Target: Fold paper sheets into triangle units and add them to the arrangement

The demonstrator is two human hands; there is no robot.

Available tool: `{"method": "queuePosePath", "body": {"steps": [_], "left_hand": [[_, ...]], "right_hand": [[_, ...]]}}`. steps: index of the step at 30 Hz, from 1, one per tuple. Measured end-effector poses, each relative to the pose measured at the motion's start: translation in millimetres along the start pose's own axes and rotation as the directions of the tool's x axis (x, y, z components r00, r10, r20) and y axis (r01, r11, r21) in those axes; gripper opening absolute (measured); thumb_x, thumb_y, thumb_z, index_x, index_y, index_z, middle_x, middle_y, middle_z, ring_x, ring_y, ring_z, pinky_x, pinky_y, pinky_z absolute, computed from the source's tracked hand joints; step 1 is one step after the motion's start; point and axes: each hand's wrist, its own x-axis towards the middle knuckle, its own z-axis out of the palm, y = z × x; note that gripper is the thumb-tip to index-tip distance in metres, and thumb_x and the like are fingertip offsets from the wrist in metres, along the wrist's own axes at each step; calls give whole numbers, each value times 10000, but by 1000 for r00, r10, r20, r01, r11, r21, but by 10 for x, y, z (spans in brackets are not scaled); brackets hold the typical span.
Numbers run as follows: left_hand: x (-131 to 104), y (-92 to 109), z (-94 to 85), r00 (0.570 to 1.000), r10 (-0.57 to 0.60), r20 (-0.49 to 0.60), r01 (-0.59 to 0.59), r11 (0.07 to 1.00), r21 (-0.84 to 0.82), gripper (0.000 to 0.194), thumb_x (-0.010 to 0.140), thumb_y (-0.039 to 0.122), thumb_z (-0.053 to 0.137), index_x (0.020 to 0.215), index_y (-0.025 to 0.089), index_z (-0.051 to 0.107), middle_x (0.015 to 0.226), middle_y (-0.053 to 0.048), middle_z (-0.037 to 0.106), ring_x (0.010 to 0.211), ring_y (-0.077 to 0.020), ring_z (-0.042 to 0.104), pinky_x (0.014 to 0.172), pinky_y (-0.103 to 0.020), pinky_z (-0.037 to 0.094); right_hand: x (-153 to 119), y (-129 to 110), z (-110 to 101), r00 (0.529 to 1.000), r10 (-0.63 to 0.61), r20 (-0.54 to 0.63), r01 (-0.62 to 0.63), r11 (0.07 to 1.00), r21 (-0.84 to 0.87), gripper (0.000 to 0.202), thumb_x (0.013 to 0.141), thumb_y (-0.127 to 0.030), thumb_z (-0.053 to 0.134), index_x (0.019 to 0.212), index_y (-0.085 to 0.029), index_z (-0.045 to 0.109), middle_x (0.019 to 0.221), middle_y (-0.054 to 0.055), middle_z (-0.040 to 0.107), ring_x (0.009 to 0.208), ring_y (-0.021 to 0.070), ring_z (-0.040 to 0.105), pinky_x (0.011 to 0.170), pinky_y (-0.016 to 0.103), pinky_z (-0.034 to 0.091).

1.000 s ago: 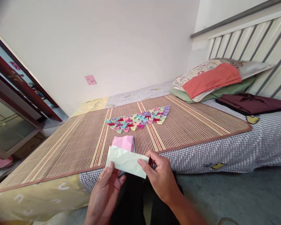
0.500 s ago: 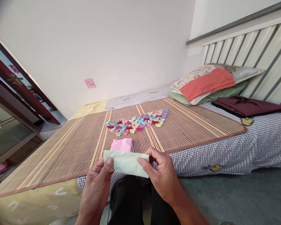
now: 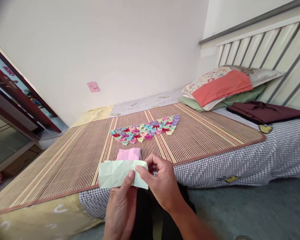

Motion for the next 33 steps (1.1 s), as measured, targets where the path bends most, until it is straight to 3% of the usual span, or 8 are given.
{"method": "queuePosePath", "body": {"steps": [6, 13, 18, 22, 25, 29, 33], "left_hand": [[18, -4, -2, 996, 88, -21, -87, 994, 61, 380, 727, 270, 914, 1084, 202, 803, 1105, -81, 804, 1128, -296, 720, 1015, -419, 566], [11, 58, 41, 996, 75, -40, -70, 990, 120, 289, 622, 295, 968, 817, 158, 804, 937, -90, 816, 1112, -326, 721, 1019, -450, 559], [25, 110, 106, 992, 115, -44, -108, 986, 126, 286, 619, 251, 960, 840, 162, 801, 937, -76, 815, 1042, -291, 735, 1003, -420, 558], [36, 136, 129, 983, 170, -72, -165, 984, 62, 376, 616, 230, 963, 953, 177, 806, 941, -56, 804, 957, -249, 742, 913, -361, 592], [15, 154, 126, 983, 167, -69, -165, 986, 34, 379, 656, 230, 950, 998, 189, 794, 902, -25, 776, 821, -176, 720, 730, -255, 598], [-37, 185, 137, 992, 109, -57, -110, 994, -12, 349, 652, 191, 953, 952, 180, 775, 842, 3, 724, 687, -123, 655, 564, -199, 563], [-61, 217, 169, 995, 7, -101, -16, 995, -98, 380, 588, 143, 981, 902, 157, 768, 862, -13, 740, 735, -138, 701, 568, -181, 595]], "right_hand": [[20, 54, 7, 997, 76, 34, -80, 988, 133, 338, 795, -423, 819, 703, -218, 567, 635, -32, 528, 569, 133, 502, 508, 244, 433], [32, -27, -29, 995, -84, -47, 86, 996, 36, 302, 911, -395, 700, 697, -211, 593, 637, -25, 512, 574, 127, 473, 514, 245, 412], [44, -76, -86, 991, -103, -90, 108, 993, 45, 240, 943, -419, 644, 821, -213, 662, 657, 0, 595, 592, 153, 550, 545, 266, 481], [-28, -102, -97, 990, -113, -88, 117, 992, 40, 226, 963, -429, 629, 926, -208, 660, 831, 51, 698, 707, 182, 637, 664, 305, 553], [-123, -142, -66, 967, -222, -124, 215, 974, -65, 137, 949, -335, 667, 882, -227, 616, 918, 50, 694, 831, 195, 661, 747, 307, 545], [-205, -202, -4, 945, -322, -66, 309, 939, -151, 168, 948, -263, 655, 799, -225, 584, 885, 24, 648, 826, 181, 640, 745, 293, 513], [-212, -185, 42, 955, -292, -55, 284, 952, -112, 222, 960, -274, 644, 758, -218, 572, 827, 9, 616, 770, 165, 607, 707, 276, 494]]}}
